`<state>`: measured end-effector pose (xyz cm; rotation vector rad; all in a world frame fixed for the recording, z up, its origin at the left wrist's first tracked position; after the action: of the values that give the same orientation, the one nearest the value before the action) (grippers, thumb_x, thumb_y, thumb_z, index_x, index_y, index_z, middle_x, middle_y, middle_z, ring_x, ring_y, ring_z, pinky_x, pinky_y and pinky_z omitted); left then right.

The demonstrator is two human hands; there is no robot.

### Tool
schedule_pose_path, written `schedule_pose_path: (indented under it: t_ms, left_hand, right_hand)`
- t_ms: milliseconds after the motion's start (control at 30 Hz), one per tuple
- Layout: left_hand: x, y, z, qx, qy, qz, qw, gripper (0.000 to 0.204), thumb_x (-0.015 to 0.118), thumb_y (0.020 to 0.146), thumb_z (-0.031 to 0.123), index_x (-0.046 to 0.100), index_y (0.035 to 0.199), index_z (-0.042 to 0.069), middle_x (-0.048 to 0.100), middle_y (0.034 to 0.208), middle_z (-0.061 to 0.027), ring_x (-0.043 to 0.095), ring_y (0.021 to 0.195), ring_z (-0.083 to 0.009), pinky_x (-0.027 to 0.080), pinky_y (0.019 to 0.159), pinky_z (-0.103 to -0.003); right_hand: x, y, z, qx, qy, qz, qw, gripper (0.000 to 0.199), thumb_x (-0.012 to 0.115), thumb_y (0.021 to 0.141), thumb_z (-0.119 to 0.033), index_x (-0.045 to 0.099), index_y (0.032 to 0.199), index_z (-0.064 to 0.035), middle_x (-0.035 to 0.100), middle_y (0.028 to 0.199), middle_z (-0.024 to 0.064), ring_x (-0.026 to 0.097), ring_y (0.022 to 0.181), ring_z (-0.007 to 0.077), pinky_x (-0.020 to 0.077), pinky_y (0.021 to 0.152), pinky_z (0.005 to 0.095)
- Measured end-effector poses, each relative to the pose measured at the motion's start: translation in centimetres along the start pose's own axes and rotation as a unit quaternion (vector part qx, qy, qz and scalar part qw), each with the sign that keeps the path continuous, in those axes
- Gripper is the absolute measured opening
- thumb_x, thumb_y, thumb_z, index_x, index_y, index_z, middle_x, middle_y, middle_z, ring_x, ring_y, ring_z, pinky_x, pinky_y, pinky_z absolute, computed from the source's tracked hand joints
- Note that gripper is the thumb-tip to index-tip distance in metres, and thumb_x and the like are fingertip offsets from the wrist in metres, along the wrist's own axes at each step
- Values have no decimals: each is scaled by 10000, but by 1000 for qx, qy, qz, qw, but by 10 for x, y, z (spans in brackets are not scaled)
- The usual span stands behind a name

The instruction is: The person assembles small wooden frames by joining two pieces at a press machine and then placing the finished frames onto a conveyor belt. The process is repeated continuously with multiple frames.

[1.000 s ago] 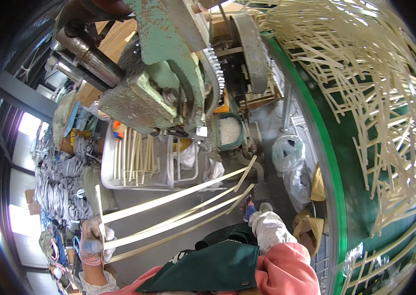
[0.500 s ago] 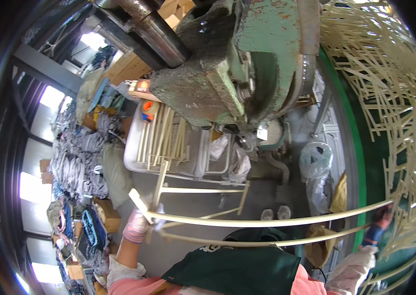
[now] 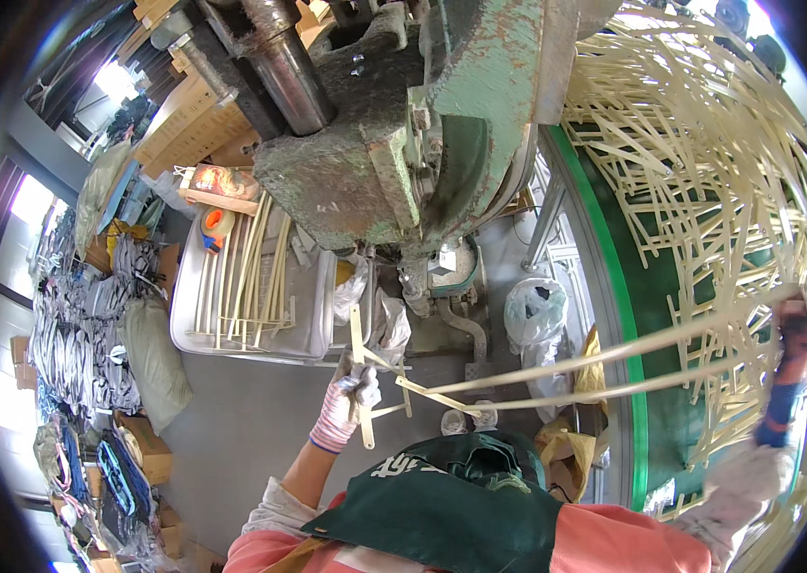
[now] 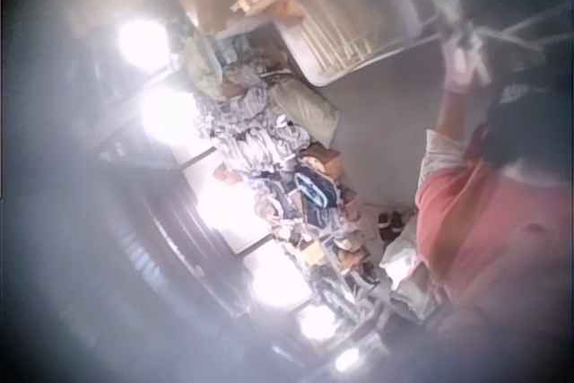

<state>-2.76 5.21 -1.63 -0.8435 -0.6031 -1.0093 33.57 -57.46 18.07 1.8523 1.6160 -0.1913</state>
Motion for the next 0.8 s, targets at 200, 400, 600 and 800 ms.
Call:
schedule_pose_path:
  t_ms: [200, 400, 600, 800]
  left_hand:
    - [60, 31, 8, 128, 84, 125, 980, 257, 635, 859, 220, 605, 1010, 14, 449, 545, 52, 334, 410, -47, 288, 424, -205]
    - [92, 64, 15, 189, 144, 219, 947, 142, 703, 786, 90, 577, 852, 80, 548, 578, 16, 438, 390, -61, 304, 351, -201]
    - [102, 70, 19, 174, 152, 178, 957, 133, 674, 800, 46, 582, 895, 34, 643, 711, -58, 459, 438, -60, 332, 382, -201]
    - [92, 74, 25, 187, 127, 210, 951, 134, 659, 811, 47, 564, 904, 34, 544, 621, -7, 473, 453, -72, 327, 390, -208]
  right_hand:
    - [335, -207, -203, 144, 207, -505, 826, 216, 601, 854, -77, 622, 1059, -14, 644, 763, 44, 602, 638, 109, 505, 554, 240]
    - [412, -243, -221, 258, 276, -492, 784, 239, 514, 920, -90, 546, 1112, 49, 614, 753, 57, 542, 562, 101, 472, 491, 241]
    - [416, -241, -215, 232, 313, -496, 776, 241, 513, 923, -95, 546, 1115, 46, 616, 749, 61, 546, 568, 100, 468, 487, 246]
    - [421, -243, -210, 254, 312, -478, 781, 244, 547, 905, -111, 565, 1084, 53, 613, 738, 53, 542, 546, 93, 442, 481, 232]
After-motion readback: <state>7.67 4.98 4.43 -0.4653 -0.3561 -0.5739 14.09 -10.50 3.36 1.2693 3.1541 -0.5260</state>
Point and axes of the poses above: each hand's wrist, its own y-axis towards the middle knuckle, its own x-axis out of the palm, z = x × y, the point moved 8 cm from there along y, towards the middle knuckle
